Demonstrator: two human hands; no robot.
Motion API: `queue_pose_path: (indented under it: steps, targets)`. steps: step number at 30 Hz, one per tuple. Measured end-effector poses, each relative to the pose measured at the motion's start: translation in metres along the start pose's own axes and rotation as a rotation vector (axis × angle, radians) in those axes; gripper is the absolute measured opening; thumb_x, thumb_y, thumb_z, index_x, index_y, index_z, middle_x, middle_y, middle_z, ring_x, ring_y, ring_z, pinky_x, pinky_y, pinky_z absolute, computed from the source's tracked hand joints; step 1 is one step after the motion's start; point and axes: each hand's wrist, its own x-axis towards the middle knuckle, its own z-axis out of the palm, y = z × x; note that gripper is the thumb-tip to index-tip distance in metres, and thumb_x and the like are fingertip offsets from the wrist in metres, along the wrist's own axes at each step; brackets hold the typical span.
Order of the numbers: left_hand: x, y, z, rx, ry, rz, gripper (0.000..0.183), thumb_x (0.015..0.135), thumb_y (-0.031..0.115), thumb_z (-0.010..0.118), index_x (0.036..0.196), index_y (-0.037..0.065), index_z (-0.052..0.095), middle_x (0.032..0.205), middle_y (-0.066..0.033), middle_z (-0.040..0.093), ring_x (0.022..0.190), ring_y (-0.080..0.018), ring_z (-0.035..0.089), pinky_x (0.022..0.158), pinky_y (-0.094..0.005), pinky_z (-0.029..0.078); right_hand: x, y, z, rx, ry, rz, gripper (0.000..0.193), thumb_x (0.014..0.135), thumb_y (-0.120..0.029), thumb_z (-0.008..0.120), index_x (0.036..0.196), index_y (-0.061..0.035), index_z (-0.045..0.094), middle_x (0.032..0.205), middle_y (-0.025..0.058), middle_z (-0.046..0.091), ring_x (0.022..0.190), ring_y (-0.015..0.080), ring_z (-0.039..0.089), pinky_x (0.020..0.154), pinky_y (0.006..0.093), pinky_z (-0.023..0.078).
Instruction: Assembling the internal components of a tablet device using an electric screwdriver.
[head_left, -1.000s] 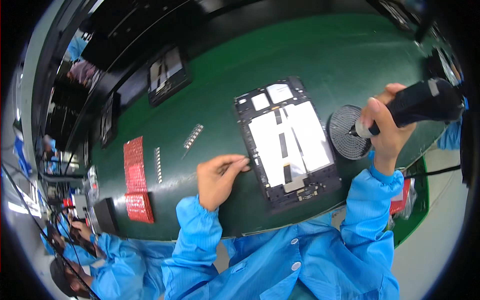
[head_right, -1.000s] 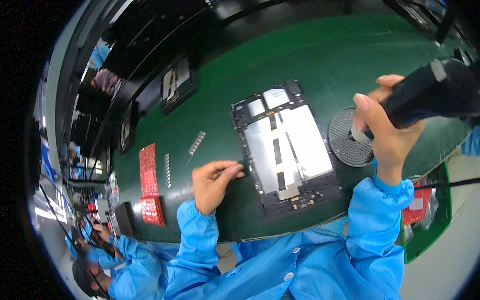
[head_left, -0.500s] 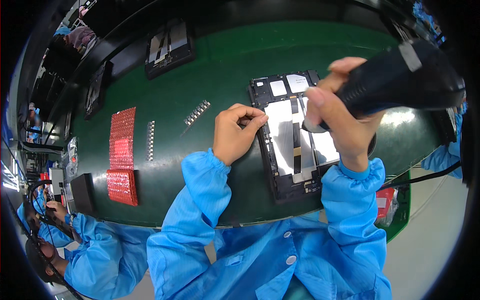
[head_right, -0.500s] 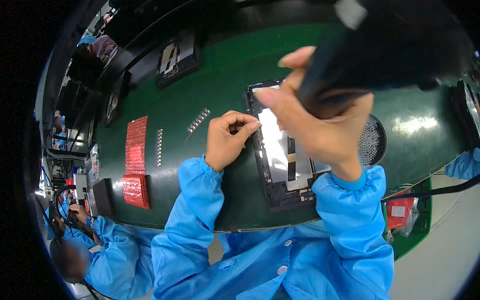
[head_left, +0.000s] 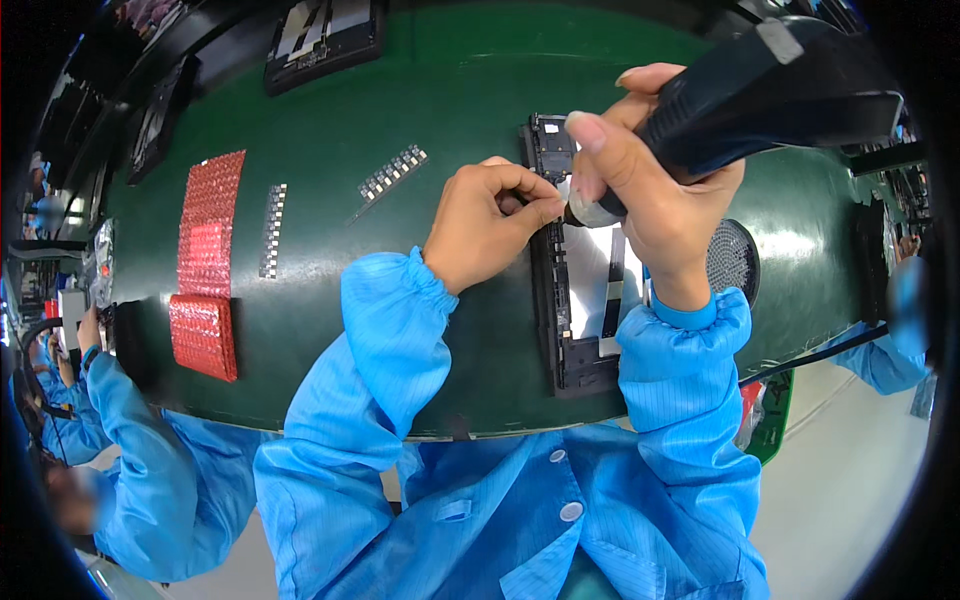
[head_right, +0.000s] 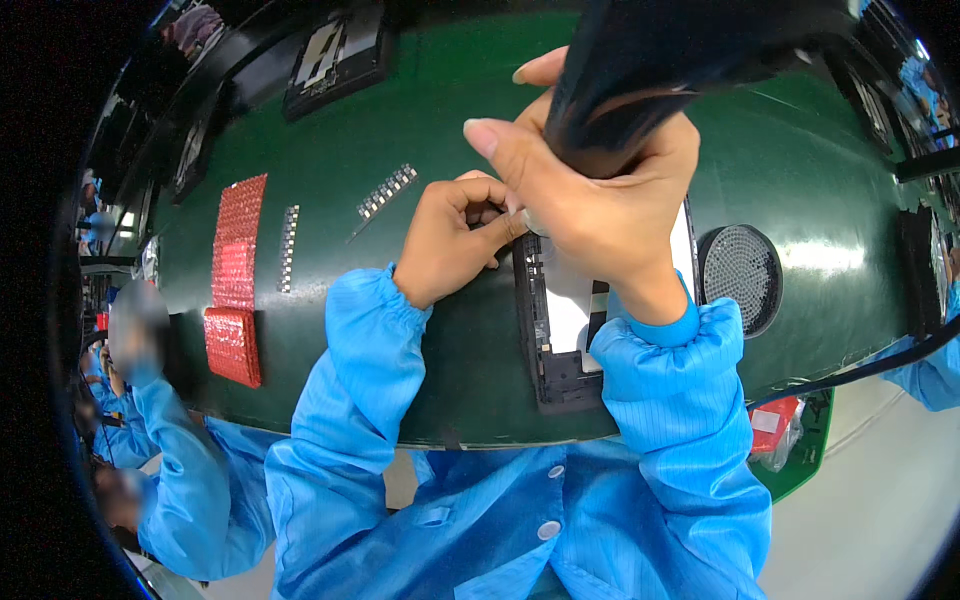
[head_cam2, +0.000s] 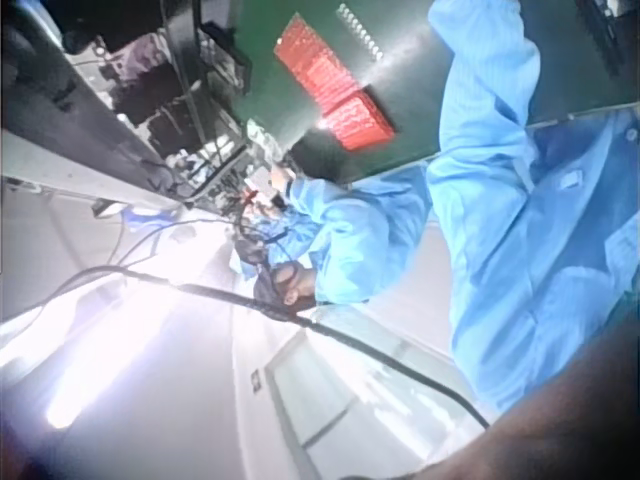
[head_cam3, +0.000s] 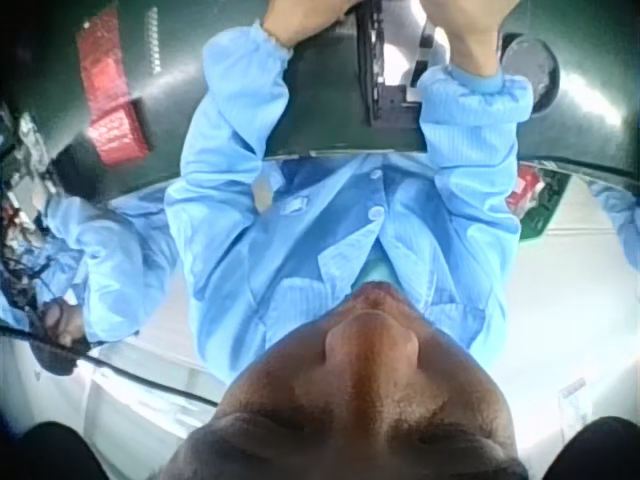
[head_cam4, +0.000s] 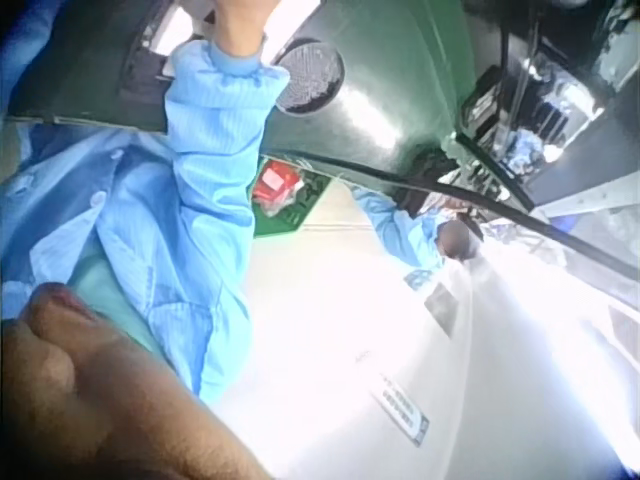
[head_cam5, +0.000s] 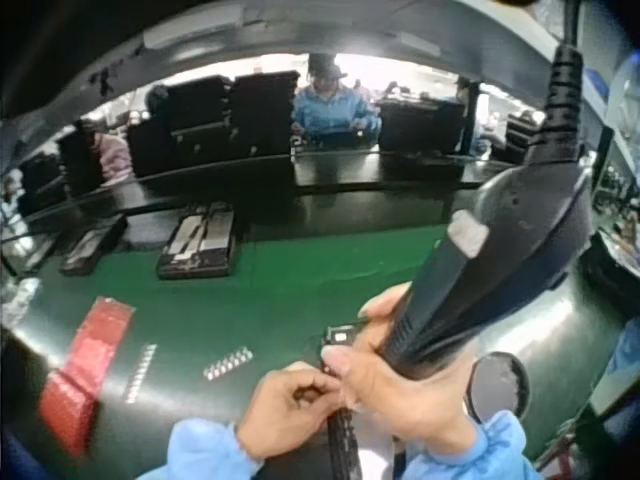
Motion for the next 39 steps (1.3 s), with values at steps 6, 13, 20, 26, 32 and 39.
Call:
queue_pose_path:
  steps: [6,13,20,26,32,39]
  targets:
    - [0.002,0.006,-0.004,-0.133,-0.058,-0.199,0.013,0.077,0.007,0.072,0.084,-0.003,0.067,0.069,-0.0039,0.061,0.054,-0.0058,0.053,0.046,-0.0216,0.045,0.0,0.002,0.001,0.059,-0.003,0.036,0.035,0.077,0.006,0.068,0.107,0.0032,0.05,0.064,0.0085,0.058,0.048,0.0149,0.055,0.047,0.0287,0.047]
    - [0.005,0.007,-0.004,-0.119,-0.046,-0.215,0.015,0.076,0.007,0.073,0.083,-0.003,0.065,0.066,-0.0047,0.062,0.052,-0.0067,0.054,0.042,-0.0228,0.046,0.001,0.004,0.004,0.024,-0.003,0.005,0.035,0.077,0.004,0.068,0.108,0.0032,0.05,0.063,0.0088,0.058,0.048,0.0154,0.055,0.048,0.0294,0.048]
    - [0.007,0.01,-0.004,-0.082,-0.033,-0.274,0.013,0.075,0.007,0.073,0.081,-0.002,0.065,0.068,-0.0071,0.064,0.057,-0.0108,0.06,0.045,-0.0248,0.05,-0.001,0.007,0.006,0.058,0.01,0.009,0.034,0.077,0.003,0.069,0.106,0.0024,0.051,0.063,0.0085,0.058,0.048,0.0151,0.055,0.049,0.0296,0.049]
    - [0.008,0.008,-0.004,-0.088,-0.051,-0.281,0.01,0.075,0.005,0.071,0.079,-0.002,0.065,0.068,-0.0074,0.064,0.057,-0.0118,0.062,0.045,-0.0251,0.051,-0.002,0.008,0.007,0.012,-0.061,-0.017,0.033,0.078,0.006,0.067,0.105,0.0015,0.051,0.063,0.0083,0.058,0.049,0.0148,0.056,0.049,0.0289,0.048]
    - [0.007,0.008,-0.008,-0.101,-0.046,-0.26,0.008,0.075,0.004,0.07,0.078,-0.002,0.065,0.067,-0.0073,0.064,0.057,-0.0117,0.061,0.046,-0.0247,0.05,-0.001,0.01,0.014,-0.051,-0.146,-0.085,0.034,0.077,0.006,0.068,0.105,0.001,0.05,0.063,0.0083,0.058,0.05,0.0145,0.056,0.05,0.0277,0.048]
    - [0.006,-0.002,-0.008,-0.046,0.026,-0.103,0.006,0.071,0.002,0.07,0.073,-0.002,0.067,0.066,-0.0082,0.065,0.06,-0.013,0.062,0.056,-0.0267,0.051,-0.004,0.005,0.024,-0.002,-0.013,0.002,0.033,0.074,0.004,0.071,0.101,0.0023,0.054,0.065,0.0062,0.06,0.053,0.0113,0.057,0.052,0.0234,0.046]
